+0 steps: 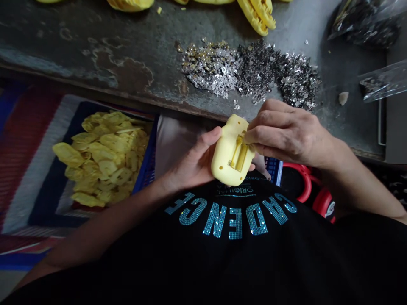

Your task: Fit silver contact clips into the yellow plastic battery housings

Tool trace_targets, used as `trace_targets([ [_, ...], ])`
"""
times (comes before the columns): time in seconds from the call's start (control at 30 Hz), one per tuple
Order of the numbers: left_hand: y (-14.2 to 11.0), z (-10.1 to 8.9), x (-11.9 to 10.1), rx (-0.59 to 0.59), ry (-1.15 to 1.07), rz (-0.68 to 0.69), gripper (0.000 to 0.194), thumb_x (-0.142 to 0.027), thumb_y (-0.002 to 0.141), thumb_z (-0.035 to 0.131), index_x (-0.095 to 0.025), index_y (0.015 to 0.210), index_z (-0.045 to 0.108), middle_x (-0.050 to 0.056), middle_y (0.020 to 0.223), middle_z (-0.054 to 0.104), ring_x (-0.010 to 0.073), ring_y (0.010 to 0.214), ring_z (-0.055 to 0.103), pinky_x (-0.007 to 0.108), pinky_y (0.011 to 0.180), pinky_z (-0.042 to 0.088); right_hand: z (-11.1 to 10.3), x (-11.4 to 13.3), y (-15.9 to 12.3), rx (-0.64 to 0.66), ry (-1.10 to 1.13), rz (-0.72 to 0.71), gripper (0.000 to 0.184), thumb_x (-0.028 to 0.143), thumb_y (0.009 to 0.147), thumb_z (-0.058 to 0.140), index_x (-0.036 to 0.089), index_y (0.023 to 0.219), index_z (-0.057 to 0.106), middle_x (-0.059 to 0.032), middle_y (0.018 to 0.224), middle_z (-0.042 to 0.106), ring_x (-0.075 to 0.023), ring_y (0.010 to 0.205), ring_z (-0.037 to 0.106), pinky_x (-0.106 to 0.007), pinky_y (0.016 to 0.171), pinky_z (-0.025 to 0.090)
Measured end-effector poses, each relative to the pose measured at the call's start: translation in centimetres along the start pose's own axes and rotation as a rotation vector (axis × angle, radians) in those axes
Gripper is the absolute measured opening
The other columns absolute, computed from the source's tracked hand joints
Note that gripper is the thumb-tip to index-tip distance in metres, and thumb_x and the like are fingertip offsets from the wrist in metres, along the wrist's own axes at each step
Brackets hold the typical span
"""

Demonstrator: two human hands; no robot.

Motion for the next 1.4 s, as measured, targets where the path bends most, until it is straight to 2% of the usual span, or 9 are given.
trace_targets([
  [0.17,0.1,-0.2,-0.2,0.016,-0.013,0.014,0.067,-0.06,0.091,0.081,-0.02,0.142,0.067,0.015,0.137,0.081,0.0418,0.136,0.074,0.059,0.111,0.065,0.2,0.2,-0.6,-0.049,-0.053,-0.058,0.036,0.053,0.114,0.057,0.028,0.104,0.081,-0.001,0.098,0.074,-0.0187,0.094,0.071,-0.046,0.096,0.062],
  [0.4,0.0,-0.5,-0.2,-0.034,-0.037,0.021,0.062,-0.061,0.093,0.074,-0.019,0.139,0.069,0.013,0.132,0.082,0.0408,0.131,0.076,0.05,0.098,0.069,0.3,0.5,-2.6,-0.31,-0.137,-0.151,0.014,0.031,0.114,0.063,0.023,0.118,0.074,-0.0039,0.107,0.079,-0.0185,0.094,0.071,-0.039,0.086,0.059],
  [0.6,-0.3,-0.4,-0.6,-0.082,0.009,0.05,0.069,-0.065,0.096,0.066,-0.015,0.143,0.07,0.014,0.122,0.082,0.0449,0.127,0.076,0.049,0.087,0.069,1.6,0.8,-3.6,-0.475,-0.238,-0.206,0.019,0.029,0.111,0.068,0.023,0.128,0.074,-0.0069,0.112,0.08,-0.0205,0.096,0.069,-0.04,0.084,0.056],
  [0.8,-0.3,-0.1,-0.7,0.008,-0.085,0.092,0.049,-0.052,0.092,0.082,-0.017,0.126,0.075,0.008,0.109,0.085,0.0283,0.1,0.083,0.046,0.094,0.07,2.0,1.1,-3.6,-0.488,-0.229,-0.21,0.028,0.027,0.111,0.068,0.03,0.137,0.075,-0.0049,0.113,0.08,-0.0217,0.096,0.069,-0.041,0.081,0.053],
  [0.87,-0.2,0.0,-0.6,0.032,-0.096,0.097,0.048,-0.053,0.095,0.081,-0.017,0.126,0.075,0.009,0.111,0.085,0.0296,0.104,0.082,0.049,0.099,0.069,1.6,1.1,-3.6,-0.497,-0.186,-0.197,0.025,0.024,0.109,0.07,0.028,0.133,0.077,-0.0054,0.113,0.081,-0.0209,0.096,0.07,-0.04,0.083,0.055],
  [0.97,-0.3,-0.2,-0.6,-0.009,-0.052,0.136,0.054,-0.06,0.096,0.079,-0.019,0.131,0.073,0.011,0.121,0.084,0.0346,0.119,0.079,0.053,0.103,0.068,0.9,-0.2,-3.3,-0.475,-0.019,-0.048,0.02,0.03,0.108,0.074,0.026,0.127,0.079,-0.0062,0.116,0.08,-0.0211,0.103,0.073,-0.039,0.089,0.059],
  [1.07,-0.8,-0.8,-1.2,-0.133,0.073,0.246,0.061,-0.058,0.094,0.084,-0.026,0.143,0.069,0.009,0.133,0.081,0.0364,0.129,0.076,0.047,0.1,0.068,1.0,-1.7,-2.5,-0.369,0.148,0.082,0.037,0.044,0.104,0.078,0.023,0.135,0.076,-0.0077,0.124,0.079,-0.0223,0.108,0.074,-0.037,0.087,0.063],
  [1.2,-1.5,-0.9,-2.0,-0.199,0.264,0.354,0.064,-0.049,0.096,0.086,-0.031,0.153,0.063,0.007,0.129,0.083,0.033,0.114,0.082,0.034,0.081,0.067,1.6,-2.4,-1.4,-0.294,0.203,0.101,0.051,0.047,0.102,0.078,0.019,0.143,0.068,-0.0102,0.135,0.076,-0.0212,0.105,0.074,-0.037,0.089,0.066],
  [1.4,-2.9,-0.9,-2.8,-0.19,0.476,0.413,0.066,-0.039,0.094,0.092,-0.028,0.154,0.068,0.009,0.14,0.081,0.0313,0.124,0.08,0.035,0.095,0.067,2.8,-2.7,-1.7,-0.501,0.245,0.114,0.047,0.042,0.097,0.079,0.025,0.139,0.066,-0.0059,0.133,0.074,-0.0189,0.1,0.074,-0.037,0.086,0.069],
])
Point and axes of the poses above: each hand's wrist, its own y-axis towards the middle knuckle, its own z-axis out of the palm, x = y × z, the point moved 7 cm from there along y, towards the middle knuckle
